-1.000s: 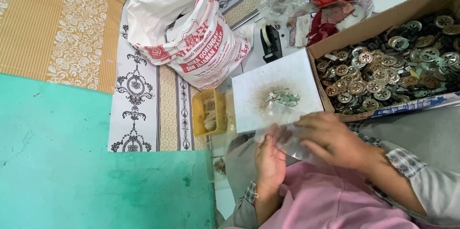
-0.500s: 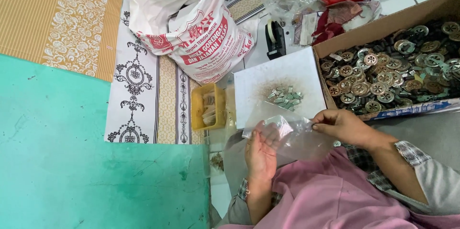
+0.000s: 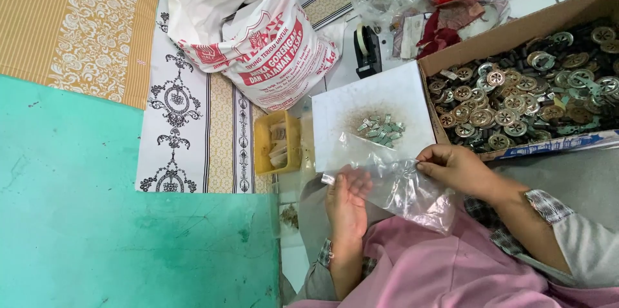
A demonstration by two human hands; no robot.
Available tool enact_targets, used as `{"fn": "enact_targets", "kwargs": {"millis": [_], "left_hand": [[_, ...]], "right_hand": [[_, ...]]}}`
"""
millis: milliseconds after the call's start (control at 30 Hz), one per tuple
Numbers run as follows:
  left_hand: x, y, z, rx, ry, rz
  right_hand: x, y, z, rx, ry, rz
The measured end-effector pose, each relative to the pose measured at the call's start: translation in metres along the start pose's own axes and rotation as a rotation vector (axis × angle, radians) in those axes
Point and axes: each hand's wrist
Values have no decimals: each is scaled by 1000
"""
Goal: Sorting small metal components from a box and placing them into a plastic bag
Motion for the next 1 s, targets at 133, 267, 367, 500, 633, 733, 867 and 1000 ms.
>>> {"fn": "enact_targets", "kwargs": {"millis": [133, 267, 367, 500, 633, 733, 867, 1000], "left_hand": [[18, -13, 2, -105, -102, -19], [38, -17, 6, -206, -165, 165], [48, -23, 4, -385, -204, 246], [59, -31, 0, -532, -291, 395], [63, -26, 1, -506, -336, 459], [69, -30, -9, -524, -254, 476], [75, -42, -44, -704, -697, 674], [80, -40, -77, -855, -853, 738]], "right_hand": [[3, -7, -2, 294, 400, -234], [30, -11, 33, 361, 705, -256], [46, -8, 58, 526, 1012, -305], [51, -7, 66, 773, 1202, -293], [51, -8, 60, 748, 1186, -278], [59, -11, 73, 725, 1216, -274], [65, -18, 87, 727, 1259, -275], [67, -29, 89, 746, 1314, -278]]}}
Point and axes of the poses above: each hand's wrist, its own x-axis away from the middle knuckle, its own y-axis out of the back of the hand, z = x × y, and after that the axes turned 6 degrees about -z, right-handed
